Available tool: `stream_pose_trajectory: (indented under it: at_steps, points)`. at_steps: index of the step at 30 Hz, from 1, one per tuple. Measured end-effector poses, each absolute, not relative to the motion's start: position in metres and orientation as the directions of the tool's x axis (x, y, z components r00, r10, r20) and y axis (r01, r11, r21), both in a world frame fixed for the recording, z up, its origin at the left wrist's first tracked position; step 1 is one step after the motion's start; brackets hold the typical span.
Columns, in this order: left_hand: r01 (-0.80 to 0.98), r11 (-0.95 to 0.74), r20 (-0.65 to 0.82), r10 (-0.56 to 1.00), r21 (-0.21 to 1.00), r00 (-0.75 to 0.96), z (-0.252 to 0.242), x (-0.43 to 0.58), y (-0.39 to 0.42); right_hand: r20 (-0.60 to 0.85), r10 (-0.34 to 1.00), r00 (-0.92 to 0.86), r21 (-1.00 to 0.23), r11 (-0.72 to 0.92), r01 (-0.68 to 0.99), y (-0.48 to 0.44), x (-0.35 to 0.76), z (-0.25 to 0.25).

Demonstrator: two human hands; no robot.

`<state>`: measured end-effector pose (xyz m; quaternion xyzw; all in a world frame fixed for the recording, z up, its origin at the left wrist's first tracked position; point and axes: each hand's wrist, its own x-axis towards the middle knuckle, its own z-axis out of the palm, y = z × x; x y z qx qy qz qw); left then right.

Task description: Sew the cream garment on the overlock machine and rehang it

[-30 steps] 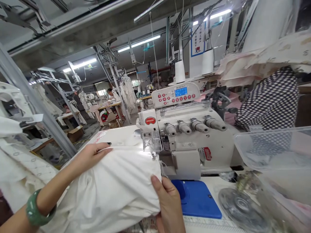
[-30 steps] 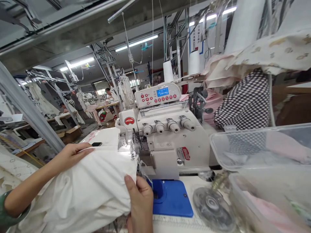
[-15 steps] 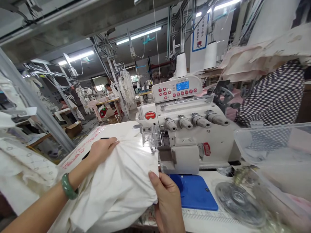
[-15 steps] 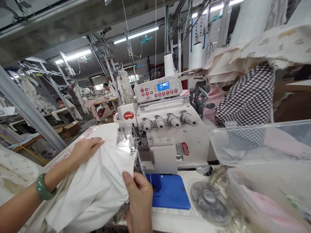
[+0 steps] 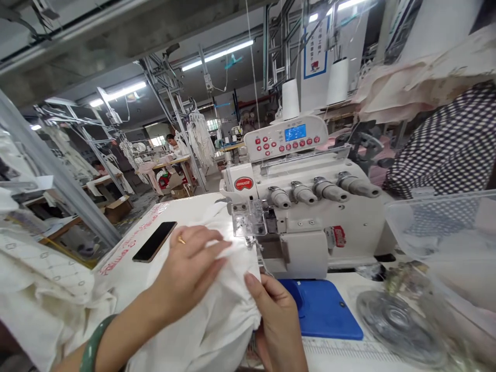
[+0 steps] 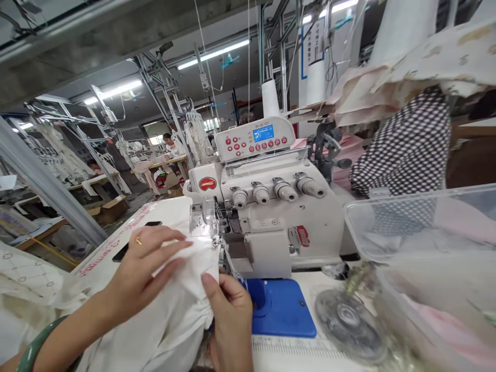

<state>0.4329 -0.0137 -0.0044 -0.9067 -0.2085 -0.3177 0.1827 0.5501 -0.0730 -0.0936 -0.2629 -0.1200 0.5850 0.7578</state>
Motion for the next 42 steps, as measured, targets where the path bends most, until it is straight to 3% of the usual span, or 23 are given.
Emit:
stream_pose_trajectory:
  at_steps: [2,7,12,15,21,26,31,34,35,37,38,42]
  points:
    - [0.414,-0.887,0.640,0.197,-0.207,0.743,-0.005,0.447,-0.027,-0.096,0.959,0.267,-0.543,0.174,-0.821,-0.072,0.551,-0.100]
    - [0.310,-0.944,0.528,0.208,-0.112,0.824,-0.008,0.460,-0.025,-0.073,0.958,0.278,-0.551,0.194,-0.812,-0.075,0.551,-0.105]
    - [0.457,-0.885,0.531,0.345,-0.092,0.774,-0.012,0.459,-0.029,-0.114,0.927,0.358,-0.590,0.227,-0.775,-0.076,0.547,-0.099]
    - [0.546,-0.835,0.470,0.456,-0.067,0.756,-0.015,0.455,-0.032,-0.065,0.928,0.368,-0.661,0.236,-0.713,-0.075,0.547,-0.097]
    - [0.590,-0.789,0.281,0.614,0.173,0.738,-0.009,0.448,0.016,0.024,0.970,0.241,-0.756,0.175,-0.631,-0.078,0.548,-0.101]
    - [0.512,-0.786,0.320,0.612,0.345,0.724,-0.003,0.480,0.075,0.029,0.971,0.237,-0.787,0.169,-0.593,-0.080,0.543,-0.106]
    - [0.590,-0.723,0.517,0.681,0.359,0.519,-0.008,0.462,0.062,0.012,0.957,0.291,-0.729,0.208,-0.652,-0.084,0.543,-0.108]
    - [0.644,-0.648,0.682,0.684,0.407,0.257,-0.020,0.394,0.021,0.017,0.951,0.310,-0.784,0.205,-0.586,-0.088,0.542,-0.107]
    - [0.634,-0.593,0.740,0.671,0.496,0.049,-0.029,0.365,0.005,0.030,0.944,0.328,-0.815,0.213,-0.539,-0.090,0.540,-0.106]
    - [0.594,-0.461,0.695,0.675,0.659,-0.248,-0.053,0.306,-0.027,0.067,0.931,0.358,-0.874,0.228,-0.430,-0.092,0.536,-0.103]
    - [0.596,-0.393,0.646,0.705,0.700,-0.293,-0.068,0.278,-0.043,0.086,0.930,0.356,-0.897,0.228,-0.378,-0.092,0.534,-0.102]
    - [0.679,-0.246,0.505,0.836,0.692,-0.212,-0.124,0.205,-0.093,0.164,0.942,0.292,-0.945,0.235,-0.229,-0.090,0.529,-0.106]
